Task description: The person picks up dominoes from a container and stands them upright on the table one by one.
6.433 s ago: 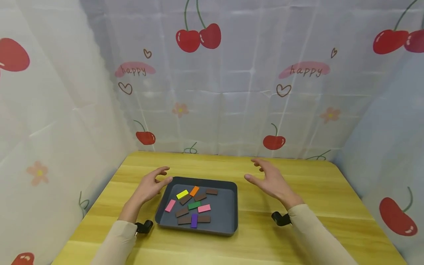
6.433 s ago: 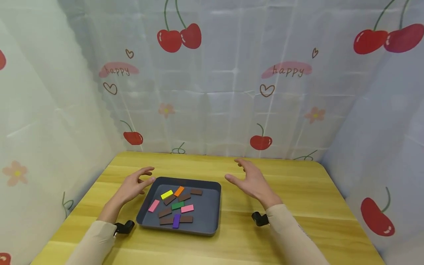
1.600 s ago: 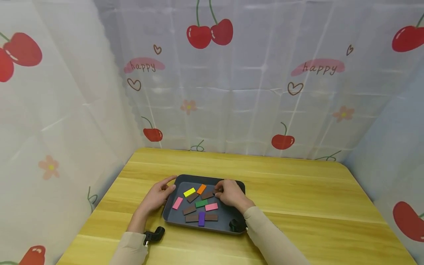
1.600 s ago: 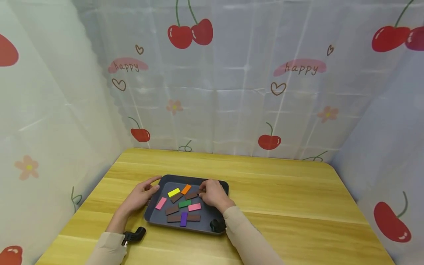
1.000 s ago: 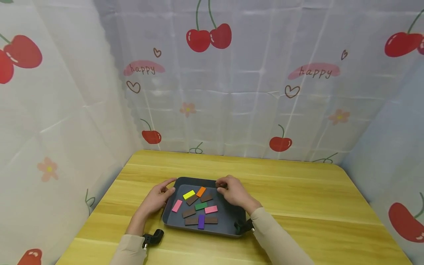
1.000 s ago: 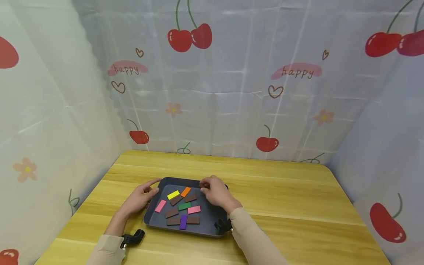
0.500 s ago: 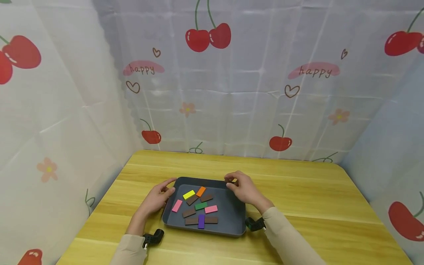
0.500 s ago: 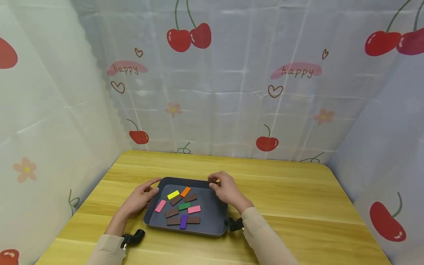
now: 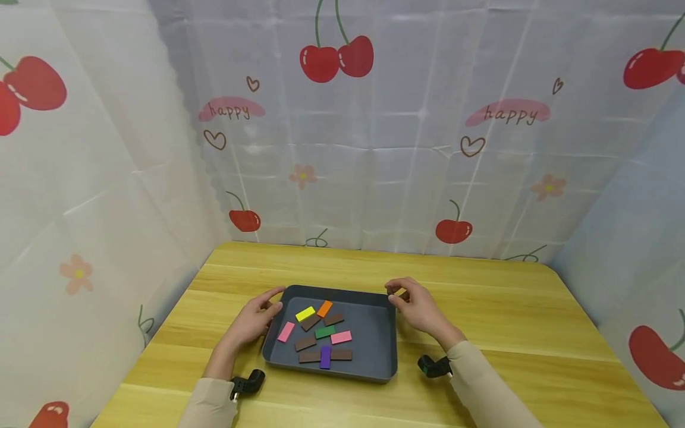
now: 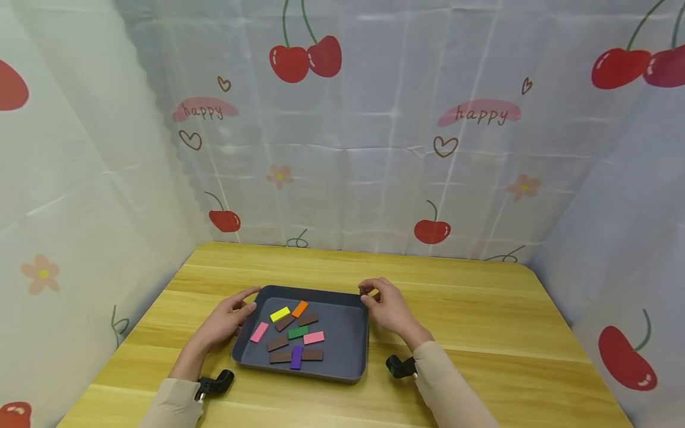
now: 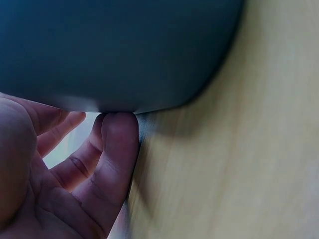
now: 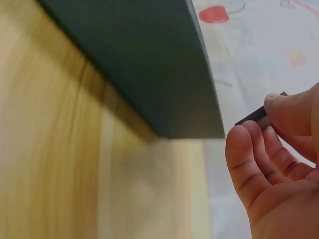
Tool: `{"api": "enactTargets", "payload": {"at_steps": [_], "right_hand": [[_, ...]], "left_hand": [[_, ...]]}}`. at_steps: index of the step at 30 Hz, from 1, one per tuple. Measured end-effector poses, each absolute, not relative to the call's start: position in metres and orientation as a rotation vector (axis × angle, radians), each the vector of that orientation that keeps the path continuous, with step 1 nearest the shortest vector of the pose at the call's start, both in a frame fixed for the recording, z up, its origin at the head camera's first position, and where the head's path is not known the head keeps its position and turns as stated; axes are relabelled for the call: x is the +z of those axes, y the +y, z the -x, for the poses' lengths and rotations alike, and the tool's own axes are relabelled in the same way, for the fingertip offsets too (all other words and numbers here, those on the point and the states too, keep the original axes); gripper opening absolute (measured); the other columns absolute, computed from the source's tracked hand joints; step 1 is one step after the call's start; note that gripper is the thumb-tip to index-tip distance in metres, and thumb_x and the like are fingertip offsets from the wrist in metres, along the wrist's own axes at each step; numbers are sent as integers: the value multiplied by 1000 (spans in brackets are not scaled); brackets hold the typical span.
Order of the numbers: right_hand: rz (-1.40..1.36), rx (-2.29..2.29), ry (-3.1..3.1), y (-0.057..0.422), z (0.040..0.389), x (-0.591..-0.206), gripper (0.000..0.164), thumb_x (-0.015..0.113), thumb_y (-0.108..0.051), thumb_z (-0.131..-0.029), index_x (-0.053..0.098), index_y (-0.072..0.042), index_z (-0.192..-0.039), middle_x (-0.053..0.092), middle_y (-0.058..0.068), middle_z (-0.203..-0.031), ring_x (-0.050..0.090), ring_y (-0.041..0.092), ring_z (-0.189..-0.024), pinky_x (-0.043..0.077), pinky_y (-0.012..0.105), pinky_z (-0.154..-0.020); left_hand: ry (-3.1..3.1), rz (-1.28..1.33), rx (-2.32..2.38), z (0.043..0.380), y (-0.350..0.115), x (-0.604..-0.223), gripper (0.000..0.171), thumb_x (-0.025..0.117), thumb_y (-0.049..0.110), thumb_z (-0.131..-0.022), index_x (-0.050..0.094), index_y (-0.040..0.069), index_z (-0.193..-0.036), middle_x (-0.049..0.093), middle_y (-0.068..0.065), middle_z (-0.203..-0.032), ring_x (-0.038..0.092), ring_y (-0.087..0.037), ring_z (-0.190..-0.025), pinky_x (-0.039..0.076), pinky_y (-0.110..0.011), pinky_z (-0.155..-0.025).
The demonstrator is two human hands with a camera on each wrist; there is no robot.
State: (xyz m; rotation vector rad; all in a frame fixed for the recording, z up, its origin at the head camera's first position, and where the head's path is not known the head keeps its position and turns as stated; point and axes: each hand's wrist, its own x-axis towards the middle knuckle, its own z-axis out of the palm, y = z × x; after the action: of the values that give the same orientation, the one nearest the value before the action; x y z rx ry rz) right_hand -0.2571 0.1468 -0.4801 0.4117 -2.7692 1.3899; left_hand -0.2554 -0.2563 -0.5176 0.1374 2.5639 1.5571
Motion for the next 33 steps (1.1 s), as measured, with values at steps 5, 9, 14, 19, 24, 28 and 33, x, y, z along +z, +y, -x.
{"api": "enactTargets", "payload": {"at_steps": [5, 9, 14, 19, 24, 28, 33], "right_hand": [[-356, 1498, -2740, 165, 257, -488, 28, 61, -8, -103, 64, -3, -131, 62, 15, -120, 66, 25, -85, 57, 34, -73], [-309, 1496, -2744, 174, 258, -494, 28, 62, -7, -103, 64, -3, -130, 62, 16, -119, 67, 25, -85, 56, 31, -71], [-258, 1448, -2769, 181, 257, -500, 28, 63, -7, -102, 65, -5, -130, 64, 15, -119, 65, 20, -83, 53, 29, -69], [-232, 1415, -2789, 185, 254, -505, 27, 64, -8, -102, 66, -7, -129, 65, 14, -120, 63, 17, -82, 51, 30, -71], [-199, 1422, -2804, 189, 252, -510, 28, 62, -9, -103, 65, -8, -130, 65, 14, -127, 63, 16, -84, 51, 30, -74], [-177, 1466, -2797, 193, 250, -514, 28, 60, -6, -104, 63, -6, -131, 64, 16, -129, 65, 17, -85, 52, 28, -74], [-150, 1530, -2766, 199, 249, -518, 28, 57, -4, -104, 63, -3, -131, 64, 19, -130, 67, 18, -88, 55, 27, -74]], "left_hand": [[2551, -133, 1569, 255, -258, -516, 47, 57, 28, -108, 50, 26, -154, 57, -16, -102, 57, -21, -71, 51, -30, -58], [2549, -137, 1572, 255, -258, -516, 47, 57, 28, -107, 50, 25, -154, 57, -17, -103, 57, -21, -72, 51, -30, -58], [2562, -118, 1558, 255, -258, -518, 47, 57, 29, -107, 50, 27, -154, 57, -15, -102, 55, -20, -69, 48, -29, -57], [2566, -107, 1553, 255, -257, -519, 47, 56, 27, -108, 50, 26, -154, 57, -14, -101, 54, -20, -68, 49, -29, -57], [2564, -108, 1556, 255, -256, -520, 46, 56, 27, -108, 50, 28, -153, 57, -14, -101, 55, -21, -68, 49, -29, -57], [2565, -106, 1549, 255, -255, -519, 46, 56, 26, -108, 50, 28, -154, 58, -15, -102, 54, -21, -67, 48, -29, -57], [2563, -87, 1558, 255, -254, -518, 45, 56, 27, -108, 51, 29, -153, 59, -15, -103, 54, -21, -68, 48, -29, -57]]}}
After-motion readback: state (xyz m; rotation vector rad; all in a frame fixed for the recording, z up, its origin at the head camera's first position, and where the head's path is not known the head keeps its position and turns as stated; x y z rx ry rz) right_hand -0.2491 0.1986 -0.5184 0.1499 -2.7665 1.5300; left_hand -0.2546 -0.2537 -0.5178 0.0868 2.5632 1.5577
